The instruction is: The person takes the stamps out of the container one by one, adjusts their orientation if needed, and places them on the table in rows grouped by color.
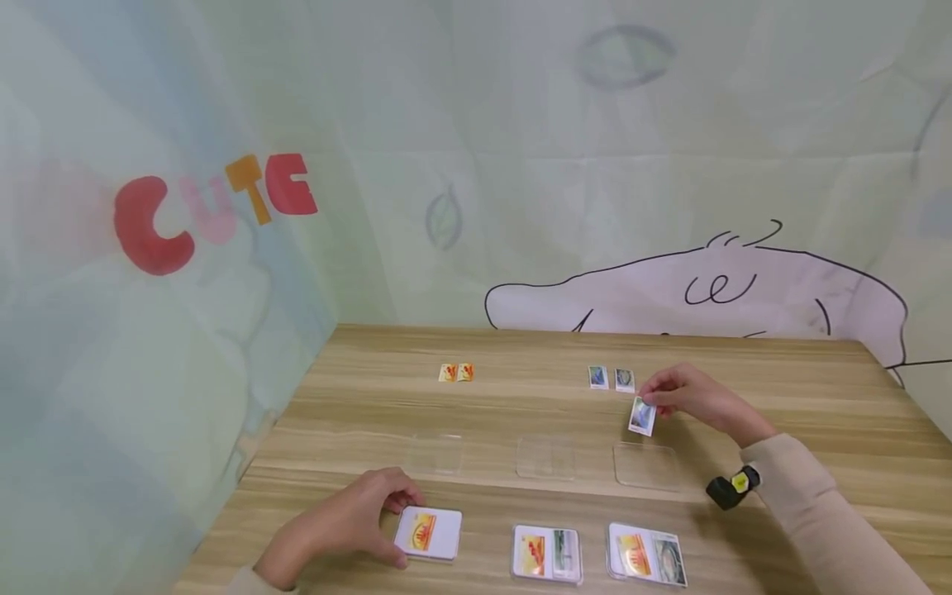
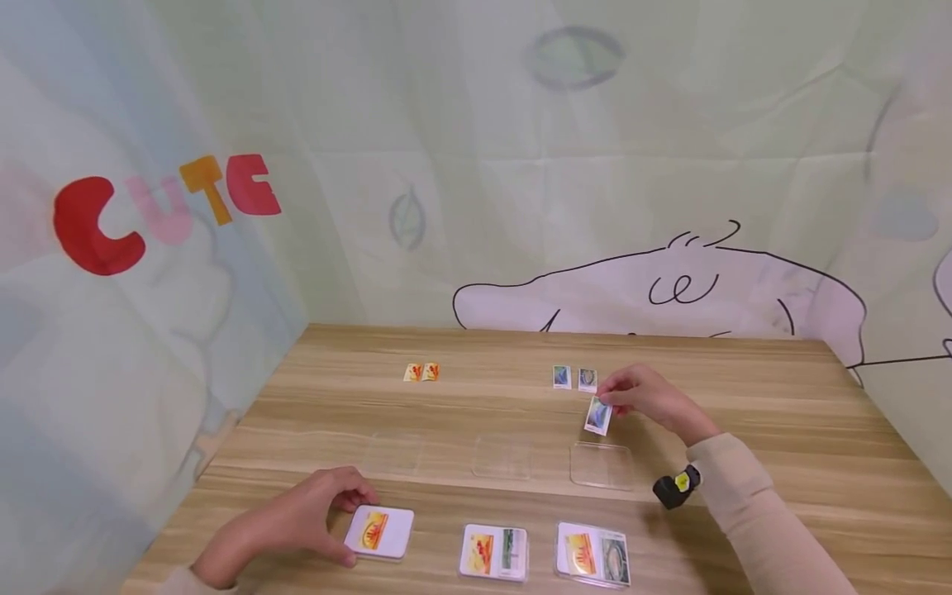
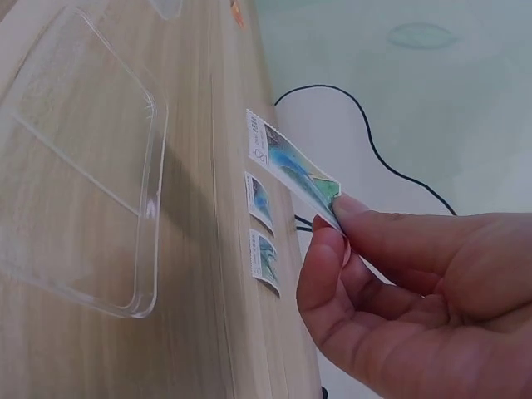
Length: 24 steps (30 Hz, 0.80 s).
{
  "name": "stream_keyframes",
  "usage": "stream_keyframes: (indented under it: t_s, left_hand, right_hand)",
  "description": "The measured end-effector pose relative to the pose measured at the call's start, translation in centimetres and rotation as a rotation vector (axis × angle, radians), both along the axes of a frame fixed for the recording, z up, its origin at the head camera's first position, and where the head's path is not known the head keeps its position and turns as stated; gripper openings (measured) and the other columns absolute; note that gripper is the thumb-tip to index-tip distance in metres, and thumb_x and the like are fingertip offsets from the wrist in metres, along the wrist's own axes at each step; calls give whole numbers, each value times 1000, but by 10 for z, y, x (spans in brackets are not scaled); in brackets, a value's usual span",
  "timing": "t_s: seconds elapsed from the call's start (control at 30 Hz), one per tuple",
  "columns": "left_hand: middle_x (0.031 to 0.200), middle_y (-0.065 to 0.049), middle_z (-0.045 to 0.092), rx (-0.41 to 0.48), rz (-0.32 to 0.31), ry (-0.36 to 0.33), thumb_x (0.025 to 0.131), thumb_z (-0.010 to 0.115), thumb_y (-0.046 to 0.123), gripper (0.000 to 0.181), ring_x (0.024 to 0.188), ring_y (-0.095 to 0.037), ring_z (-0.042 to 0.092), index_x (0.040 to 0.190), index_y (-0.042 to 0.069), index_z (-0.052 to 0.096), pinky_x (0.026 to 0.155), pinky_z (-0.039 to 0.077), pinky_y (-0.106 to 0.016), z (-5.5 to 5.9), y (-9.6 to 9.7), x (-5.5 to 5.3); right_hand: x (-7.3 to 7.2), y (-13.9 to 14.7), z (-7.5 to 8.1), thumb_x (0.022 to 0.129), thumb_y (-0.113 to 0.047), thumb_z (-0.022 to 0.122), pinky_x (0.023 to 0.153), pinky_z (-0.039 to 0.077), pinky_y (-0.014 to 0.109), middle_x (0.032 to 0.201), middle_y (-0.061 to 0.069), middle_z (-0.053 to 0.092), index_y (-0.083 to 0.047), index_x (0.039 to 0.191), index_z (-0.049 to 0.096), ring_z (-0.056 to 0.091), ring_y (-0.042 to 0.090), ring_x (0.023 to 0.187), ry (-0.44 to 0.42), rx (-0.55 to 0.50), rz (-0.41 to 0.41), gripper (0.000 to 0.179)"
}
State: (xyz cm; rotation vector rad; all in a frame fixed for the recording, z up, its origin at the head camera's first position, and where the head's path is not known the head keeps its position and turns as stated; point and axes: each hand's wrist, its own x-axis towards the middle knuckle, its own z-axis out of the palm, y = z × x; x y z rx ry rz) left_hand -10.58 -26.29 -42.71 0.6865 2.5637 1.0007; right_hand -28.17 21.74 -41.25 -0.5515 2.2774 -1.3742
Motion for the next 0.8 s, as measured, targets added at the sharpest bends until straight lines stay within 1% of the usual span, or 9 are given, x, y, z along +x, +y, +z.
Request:
stream_keyframes:
  t_s: [0.17,0.43,0.67,0.8]
  left_hand:
    - [103,5,60,7,-12,13,63,95,28,59,93,-9,57,109,7,66,83,52,-27,0,0,0]
    - [103,4,60,-13,14,-7,63,95,29,58,93,-8,57,109,8,66,85,51,-27,-1,1,0]
    - [103,5,59,-9,3,-2,64,95,30,57,93,-8,57,109,8,66,84,51,-28,1,1,0]
    - [102,5,60,-17,10,-7,64,95,29,57,92,-8,57,109,9,66,84,51,-27,0,1,0]
  right_hand:
    - [-2,1,2,97,1,59,66,52,29,85,6,63,13,103,65,57,16,74,8,21,-10,14]
    - [-6,3,4,97,0,60,69,53,30,88,7,64,12,105,65,58,18,76,10,38,-25,16]
    - [-11,8,1,96,0,61,70,53,30,88,6,64,14,105,64,57,17,76,8,22,-27,17]
    - [-12,9,0,96,0,61,69,52,30,88,7,64,14,105,64,57,16,75,-3,13,-26,17]
